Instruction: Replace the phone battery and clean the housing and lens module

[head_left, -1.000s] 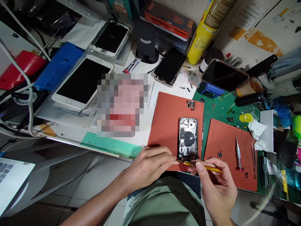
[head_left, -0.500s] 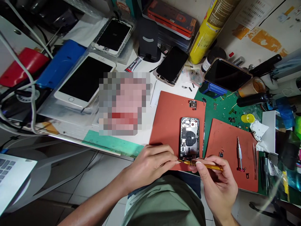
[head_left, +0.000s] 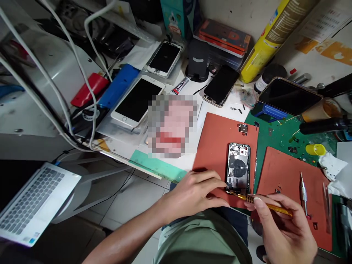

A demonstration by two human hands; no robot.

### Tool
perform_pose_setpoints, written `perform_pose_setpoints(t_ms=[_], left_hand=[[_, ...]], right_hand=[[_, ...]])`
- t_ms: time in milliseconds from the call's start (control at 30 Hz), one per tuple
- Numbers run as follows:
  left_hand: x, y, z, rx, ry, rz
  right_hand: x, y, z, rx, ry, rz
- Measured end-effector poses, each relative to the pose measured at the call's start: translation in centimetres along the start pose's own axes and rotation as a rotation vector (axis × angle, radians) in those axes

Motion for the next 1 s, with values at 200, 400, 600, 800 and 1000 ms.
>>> perform_pose_setpoints(t_ms=[200,400,600,800,1000], left_hand=[[-0.4,0.1,0.1,0.162,-0.216,0.078],[-0.6,-0.3,-0.1,0.390,-0.459,0.029],[-0.6,-0.9,-0.2,0.470,-0.555,0.054],[-0.8,-1.1,-0.2,0.512,-0.544,0.040],[-0.7,-1.1,0.1,0.560,-0.529,0.033]], right_hand=[[0.3,1.5,-1.7,-0.204,0.309,0.115],[1.9,2.4,-1.2,-0.394,0.534,-0.136],[2.0,1.4,-0.6,-0.395,0.844,-0.161],[2.0,0.3,-1.1,-0.390,0.859,-0.194],[1.9,0.5,-0.7,-0.427,0.855,-0.186]])
Point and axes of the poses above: each hand's wrist, its own x-axis towards the middle knuckle, its own y-axis out of the back of the hand, z = x × y, the point moved 1 cm from there along x, towards the middle knuckle, and after that the axes turned 4 degrees about z, right-handed, at the moved point
